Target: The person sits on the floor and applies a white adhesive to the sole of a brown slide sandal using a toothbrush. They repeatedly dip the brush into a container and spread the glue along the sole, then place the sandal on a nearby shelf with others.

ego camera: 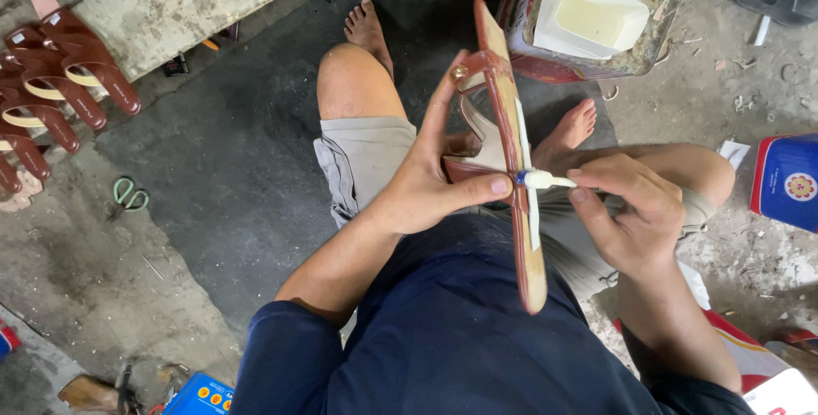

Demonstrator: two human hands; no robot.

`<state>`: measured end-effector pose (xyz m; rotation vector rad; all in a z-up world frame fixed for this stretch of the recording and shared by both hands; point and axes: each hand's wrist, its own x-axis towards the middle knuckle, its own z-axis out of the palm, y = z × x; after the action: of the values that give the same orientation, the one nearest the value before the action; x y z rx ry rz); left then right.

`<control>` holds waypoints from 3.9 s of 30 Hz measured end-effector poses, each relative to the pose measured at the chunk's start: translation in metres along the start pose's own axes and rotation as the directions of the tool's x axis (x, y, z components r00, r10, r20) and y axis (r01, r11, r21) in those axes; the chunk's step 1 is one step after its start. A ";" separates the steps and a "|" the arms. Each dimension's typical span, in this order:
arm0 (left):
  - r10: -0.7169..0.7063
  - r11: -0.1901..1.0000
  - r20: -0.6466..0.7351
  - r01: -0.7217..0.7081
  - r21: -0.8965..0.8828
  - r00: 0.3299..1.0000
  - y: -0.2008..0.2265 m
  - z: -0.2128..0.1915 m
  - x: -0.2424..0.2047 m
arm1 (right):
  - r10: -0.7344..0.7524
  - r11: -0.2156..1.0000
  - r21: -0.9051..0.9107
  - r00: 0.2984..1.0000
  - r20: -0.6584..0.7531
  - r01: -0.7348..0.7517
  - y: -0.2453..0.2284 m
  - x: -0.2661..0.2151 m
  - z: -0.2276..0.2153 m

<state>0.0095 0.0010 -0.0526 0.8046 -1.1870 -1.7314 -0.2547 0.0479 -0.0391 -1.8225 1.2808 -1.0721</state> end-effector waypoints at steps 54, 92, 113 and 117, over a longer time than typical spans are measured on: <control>0.152 0.729 -0.131 -0.021 0.684 0.980 -0.037 -0.023 0.028 | 0.129 0.977 -0.132 0.959 -0.253 -0.166 0.012 -0.007 0.008; 0.716 0.323 0.202 -0.574 0.753 0.668 -0.065 -0.033 0.024 | 0.316 0.922 0.213 0.946 0.073 -0.324 0.010 0.011 0.001; 0.629 0.366 0.175 -0.487 0.793 0.757 -0.034 -0.011 0.024 | 0.025 0.990 0.140 0.994 -0.109 -0.010 -0.012 0.003 0.027; 0.607 0.422 0.135 -0.462 0.780 0.783 -0.032 -0.008 0.026 | 0.026 0.988 0.157 0.994 -0.102 -0.010 -0.009 0.003 0.025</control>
<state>-0.0044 -0.0201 -0.0865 0.8870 -1.8672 -0.5165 -0.2283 0.0488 -0.0416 -1.6546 1.2337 -1.2358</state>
